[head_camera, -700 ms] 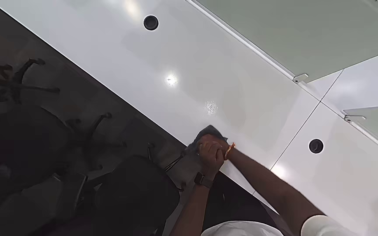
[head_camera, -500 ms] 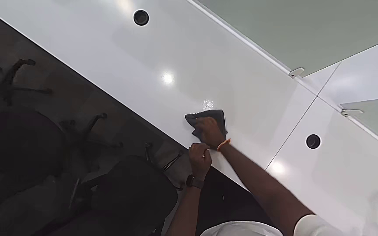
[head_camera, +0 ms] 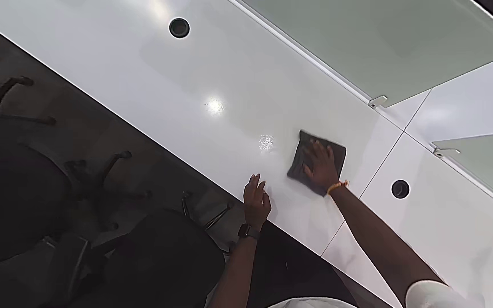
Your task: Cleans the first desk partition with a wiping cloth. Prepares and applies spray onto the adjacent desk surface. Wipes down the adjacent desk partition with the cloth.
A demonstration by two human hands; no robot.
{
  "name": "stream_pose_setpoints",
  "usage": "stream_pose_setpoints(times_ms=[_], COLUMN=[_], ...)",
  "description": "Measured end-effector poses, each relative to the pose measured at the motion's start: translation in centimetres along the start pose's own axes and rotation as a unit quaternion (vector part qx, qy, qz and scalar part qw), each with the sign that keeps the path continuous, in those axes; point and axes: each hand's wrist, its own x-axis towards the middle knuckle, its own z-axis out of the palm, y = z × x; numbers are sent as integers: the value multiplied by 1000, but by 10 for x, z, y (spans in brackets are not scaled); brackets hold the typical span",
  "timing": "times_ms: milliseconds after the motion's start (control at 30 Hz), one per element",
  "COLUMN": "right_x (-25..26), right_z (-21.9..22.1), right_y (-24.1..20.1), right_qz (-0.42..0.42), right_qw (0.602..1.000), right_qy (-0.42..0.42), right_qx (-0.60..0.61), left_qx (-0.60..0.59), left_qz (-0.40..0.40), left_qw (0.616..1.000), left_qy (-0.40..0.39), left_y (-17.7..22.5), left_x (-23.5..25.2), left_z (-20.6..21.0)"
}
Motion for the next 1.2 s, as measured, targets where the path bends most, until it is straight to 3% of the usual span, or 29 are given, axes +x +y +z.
stream_pose_setpoints(times_ms=[133, 200, 233, 267, 367, 533, 633, 700, 800, 867, 1033, 1200], right_x=[59, 58, 48, 35, 6, -42, -19, 10, 50, 71, 80, 83], right_z=[-106, -96, -67, -19, 15, 13, 1, -6, -10, -7, 2, 11], right_y=[-51, -61, -58, -50, -34, 3, 20, 13, -27, -58, -154, -216], right_qz=[193, 208, 186, 142, 45, -150, -219, -200, -91, -79, -227, -315], right_qw=[969, 967, 977, 986, 996, 976, 956, 960, 977, 979, 948, 892], right_qy=[-141, -127, -75, 61, 32, -41, -66, -41, 2, 3, -120, -259], right_qx=[69, 78, 67, 62, 69, 151, 183, 192, 191, 187, 188, 195], left_qx=[82, 111, 117, 118, 124, 115, 82, 77, 96, 108, 121, 79], left_qz=[95, 114, 114, 109, 100, 109, 114, 131, 135, 139, 129, -64], left_qw=[985, 974, 973, 974, 975, 977, 981, 981, 977, 974, 973, 948], left_qy=[-116, -161, -164, -163, -155, -141, -136, -122, -131, -146, -149, -303], left_y=[-2, -3, -3, -3, -4, -3, -2, -1, 4, 4, 10, 26], left_x=[-1, -3, -4, -7, -7, -9, -9, -10, -10, -10, -10, 1], left_z=[32, 38, 40, 40, 41, 44, 38, 38, 34, 33, 29, 13])
